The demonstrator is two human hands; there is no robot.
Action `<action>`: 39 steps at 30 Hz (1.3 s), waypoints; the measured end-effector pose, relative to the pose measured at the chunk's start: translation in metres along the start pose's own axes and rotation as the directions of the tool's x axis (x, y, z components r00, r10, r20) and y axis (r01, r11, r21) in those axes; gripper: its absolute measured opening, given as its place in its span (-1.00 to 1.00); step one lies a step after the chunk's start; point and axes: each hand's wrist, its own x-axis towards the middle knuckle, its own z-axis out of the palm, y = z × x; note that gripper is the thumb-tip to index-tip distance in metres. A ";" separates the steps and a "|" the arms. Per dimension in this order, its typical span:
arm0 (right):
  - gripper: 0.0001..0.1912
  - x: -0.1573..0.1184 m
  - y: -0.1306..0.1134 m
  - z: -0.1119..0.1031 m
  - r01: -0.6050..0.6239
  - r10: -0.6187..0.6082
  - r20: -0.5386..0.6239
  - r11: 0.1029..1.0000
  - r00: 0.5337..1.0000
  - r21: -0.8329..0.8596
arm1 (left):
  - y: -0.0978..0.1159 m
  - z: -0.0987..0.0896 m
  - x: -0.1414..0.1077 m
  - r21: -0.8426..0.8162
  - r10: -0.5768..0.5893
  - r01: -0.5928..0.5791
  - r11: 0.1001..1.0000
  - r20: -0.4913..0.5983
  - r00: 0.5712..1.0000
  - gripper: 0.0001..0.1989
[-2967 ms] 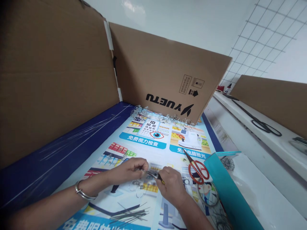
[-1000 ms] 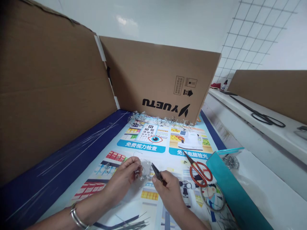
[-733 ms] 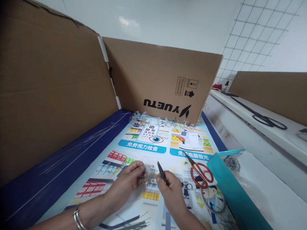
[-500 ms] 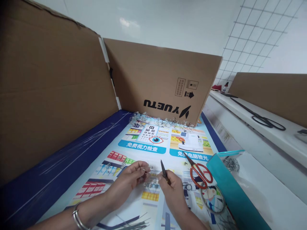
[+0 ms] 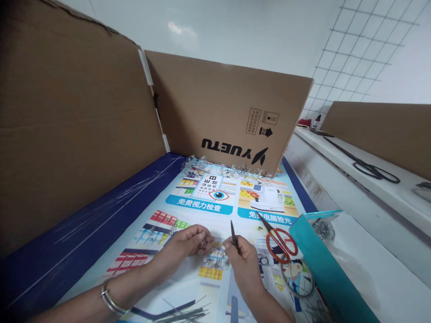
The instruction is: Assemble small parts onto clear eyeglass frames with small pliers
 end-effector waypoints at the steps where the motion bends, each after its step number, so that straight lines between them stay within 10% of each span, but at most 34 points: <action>1: -0.78 0.000 0.001 0.000 0.001 -0.001 0.002 1.000 1.000 0.009 | 0.000 -0.002 0.001 0.032 0.005 -0.006 0.999 0.018 1.000 -0.80; 10: -0.83 0.001 0.003 -0.001 0.005 -0.008 0.033 0.996 0.999 0.084 | 0.001 -0.014 0.006 0.341 0.069 -0.069 0.938 0.012 0.998 -0.75; 39: -0.78 0.004 -0.001 0.002 0.031 -0.026 0.104 0.998 0.994 -0.048 | -0.007 -0.016 0.010 0.364 0.071 -0.084 0.928 0.049 0.996 -0.78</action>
